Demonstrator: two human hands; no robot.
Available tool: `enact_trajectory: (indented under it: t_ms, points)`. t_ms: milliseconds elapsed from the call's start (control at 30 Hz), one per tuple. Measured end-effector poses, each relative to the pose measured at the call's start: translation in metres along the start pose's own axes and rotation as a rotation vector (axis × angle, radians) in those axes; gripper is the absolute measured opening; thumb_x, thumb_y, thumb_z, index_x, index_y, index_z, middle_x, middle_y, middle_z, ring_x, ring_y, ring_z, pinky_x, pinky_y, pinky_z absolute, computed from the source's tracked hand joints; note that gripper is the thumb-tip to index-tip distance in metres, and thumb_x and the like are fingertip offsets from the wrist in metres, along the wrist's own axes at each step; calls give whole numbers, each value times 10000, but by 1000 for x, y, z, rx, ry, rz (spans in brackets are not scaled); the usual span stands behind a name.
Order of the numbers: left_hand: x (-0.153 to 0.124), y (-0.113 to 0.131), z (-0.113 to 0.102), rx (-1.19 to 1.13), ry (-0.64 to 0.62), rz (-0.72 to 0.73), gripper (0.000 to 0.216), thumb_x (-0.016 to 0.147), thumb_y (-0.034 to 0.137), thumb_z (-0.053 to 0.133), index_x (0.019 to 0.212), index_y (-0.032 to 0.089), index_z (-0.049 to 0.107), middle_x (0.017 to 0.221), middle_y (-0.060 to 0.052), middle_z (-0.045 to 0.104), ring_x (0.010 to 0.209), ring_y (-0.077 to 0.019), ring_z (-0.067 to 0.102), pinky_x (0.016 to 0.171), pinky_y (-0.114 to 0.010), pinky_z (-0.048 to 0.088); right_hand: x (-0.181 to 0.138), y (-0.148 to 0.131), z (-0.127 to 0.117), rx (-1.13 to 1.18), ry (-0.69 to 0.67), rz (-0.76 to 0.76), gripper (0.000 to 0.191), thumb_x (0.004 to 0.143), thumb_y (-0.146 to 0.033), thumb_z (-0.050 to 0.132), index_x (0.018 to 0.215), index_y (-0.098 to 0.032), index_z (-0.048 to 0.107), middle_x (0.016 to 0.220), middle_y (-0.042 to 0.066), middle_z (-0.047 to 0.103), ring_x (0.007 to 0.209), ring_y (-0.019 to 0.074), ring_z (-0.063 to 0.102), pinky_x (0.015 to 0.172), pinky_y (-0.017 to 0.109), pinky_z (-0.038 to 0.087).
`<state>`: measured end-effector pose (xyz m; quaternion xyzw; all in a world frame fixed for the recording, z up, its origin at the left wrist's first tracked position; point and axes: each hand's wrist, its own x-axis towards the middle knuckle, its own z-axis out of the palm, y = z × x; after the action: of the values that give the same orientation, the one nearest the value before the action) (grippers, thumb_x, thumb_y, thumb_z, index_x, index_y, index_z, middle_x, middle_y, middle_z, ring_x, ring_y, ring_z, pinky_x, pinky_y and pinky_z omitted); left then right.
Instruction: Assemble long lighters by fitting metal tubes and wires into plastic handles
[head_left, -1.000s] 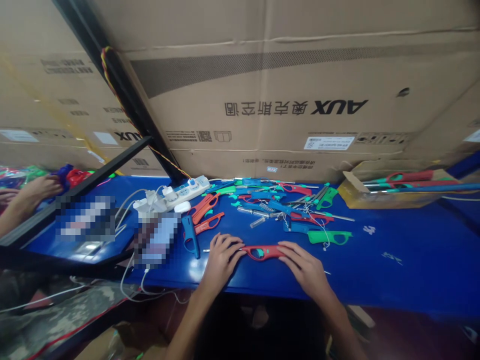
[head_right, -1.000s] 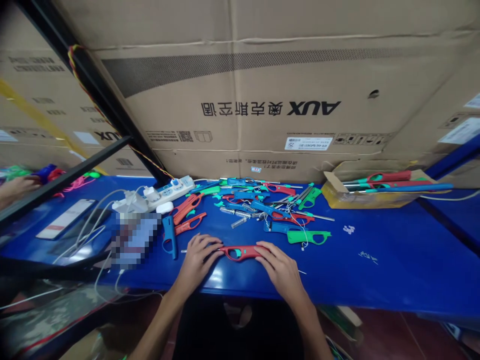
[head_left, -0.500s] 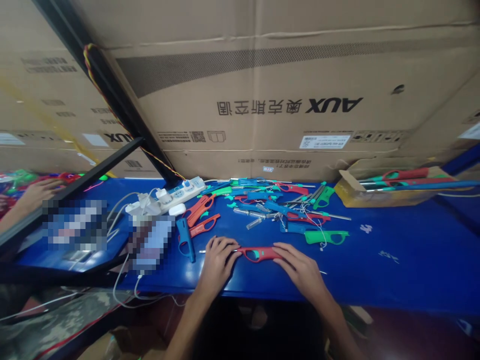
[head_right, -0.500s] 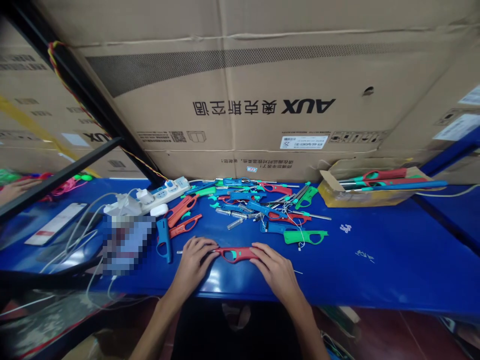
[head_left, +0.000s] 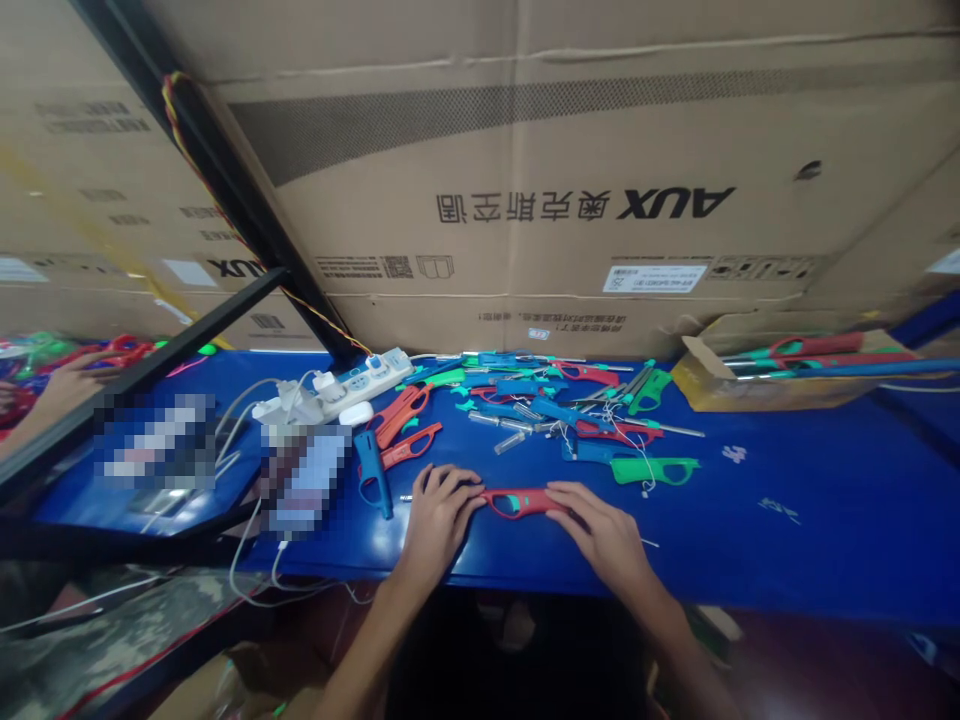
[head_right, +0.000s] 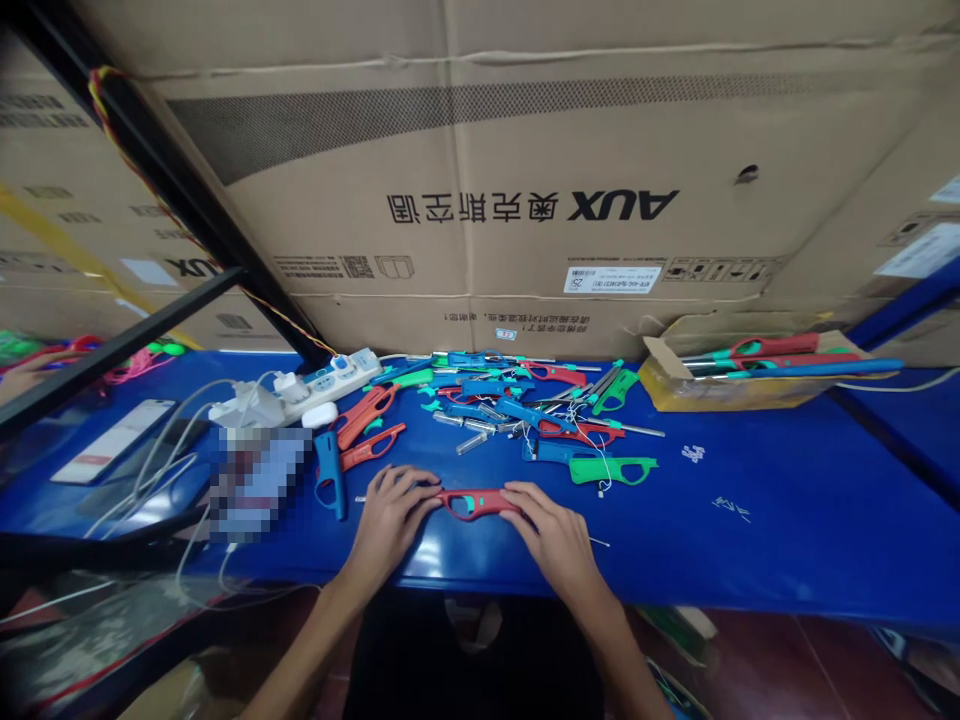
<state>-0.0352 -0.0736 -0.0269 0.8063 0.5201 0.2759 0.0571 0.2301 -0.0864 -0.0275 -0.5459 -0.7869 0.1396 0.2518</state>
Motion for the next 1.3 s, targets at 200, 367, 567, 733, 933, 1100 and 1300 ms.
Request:
enact_trajectory:
  t_ms: [200,367,567,733,933,1100,1300]
  points:
    - [-1,2,1,26,3,23,123,992,233,582,1037,239,697,1122,-37,705,1106,-250,585,1078,-523,317,-3,0,4,-75,32,-27,285,997,-351,502,1229,-290,655,1321,1,669,962,188,741,717,260,600]
    - [-1,4,3,48,0,48,148,1011,240,543,1059,228,683,1138,-51,695,1118,-252,576,1098,-537,299,-3,-2,9,-166,56,-31,347,965,-248,453,1264,-254,630,1357,39,641,686,140,727,558,259,561]
    - [-2,1,6,107,26,92,206,1031,213,484,1074,222,686,1135,-55,701,1098,-261,582,1087,-555,305,-3,-2,10,-171,89,-55,348,978,-233,426,1254,-267,636,1313,42,665,746,143,732,598,242,551]
    - [-2,1,6,113,38,117,245,1036,198,455,1096,229,690,1138,-60,696,1091,-265,584,1092,-564,301,-2,-1,6,-147,96,-36,304,1022,-355,438,1217,-248,646,1196,54,696,830,171,733,637,240,552]
    - [-2,4,5,93,18,141,248,1032,212,472,1202,235,651,1152,-70,670,1076,-249,592,1105,-554,301,-2,-3,3,-134,79,-9,315,1036,-415,416,1185,-278,658,1109,21,689,789,145,717,649,225,544]
    - [-3,1,9,80,-1,137,254,1032,230,474,1235,220,626,1112,-74,665,1060,-247,593,1093,-545,332,1,-3,5,-166,70,33,372,1046,-416,360,1187,-276,675,1069,40,643,688,135,691,537,230,505]
    - [-4,-4,6,7,30,79,315,1025,261,483,1332,222,548,1208,-86,644,1156,-249,569,1122,-525,326,2,-4,5,-160,67,51,382,1048,-395,336,1210,-278,661,1151,53,649,767,145,712,588,229,531]
